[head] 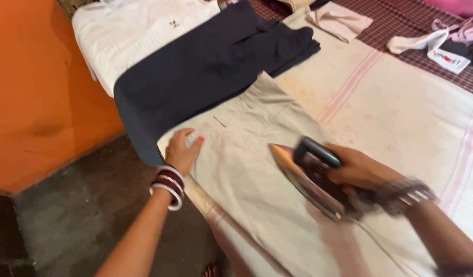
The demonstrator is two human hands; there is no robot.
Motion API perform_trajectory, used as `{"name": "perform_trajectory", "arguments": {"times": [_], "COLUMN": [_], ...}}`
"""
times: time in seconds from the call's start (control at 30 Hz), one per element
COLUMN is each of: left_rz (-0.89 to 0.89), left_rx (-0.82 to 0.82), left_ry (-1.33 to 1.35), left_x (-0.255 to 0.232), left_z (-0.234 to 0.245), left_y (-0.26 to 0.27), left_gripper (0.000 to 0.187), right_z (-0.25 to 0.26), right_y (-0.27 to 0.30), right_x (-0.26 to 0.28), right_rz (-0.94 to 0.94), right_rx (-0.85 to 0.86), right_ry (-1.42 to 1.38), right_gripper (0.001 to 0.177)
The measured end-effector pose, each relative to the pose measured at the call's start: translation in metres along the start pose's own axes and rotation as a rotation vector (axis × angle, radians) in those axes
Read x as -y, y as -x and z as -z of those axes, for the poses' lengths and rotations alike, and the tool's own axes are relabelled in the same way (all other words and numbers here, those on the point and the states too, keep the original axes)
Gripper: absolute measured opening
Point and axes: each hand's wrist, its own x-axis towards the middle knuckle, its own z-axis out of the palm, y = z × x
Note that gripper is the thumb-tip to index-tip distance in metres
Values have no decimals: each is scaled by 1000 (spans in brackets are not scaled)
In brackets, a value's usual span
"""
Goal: The person irons a pair of beige trousers on a bed. They smooth the fabric with their hands, fold the legs, and use an electric iron to press the garment, moving it back and forth to remove wrinkles.
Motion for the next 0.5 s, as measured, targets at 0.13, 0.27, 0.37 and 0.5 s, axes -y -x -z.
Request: {"name": "perform_trajectory", "arguments": {"times": [0.13,0.27,0.37,0.5], "left_rz": [73,157,168,175], "left_rx": [93,178,177,178], "left_ry": [560,691,675,643], "left_x": [18,25,27,29], "left_z": [6,10,8,6], "left_y": [-12,-20,-22,-25], "left_gripper": [40,38,37,36], "right_z": [-14,-37,-61,-101], "right_y": [67,94,91,72], "right_x": [-94,-151,-126,-28], "right_rz": [-197,-55,43,-52], "right_rx": [-3,103,16,-155], "right_ry": [-89,60,153,306], "right_gripper": [53,48,36,41]}}
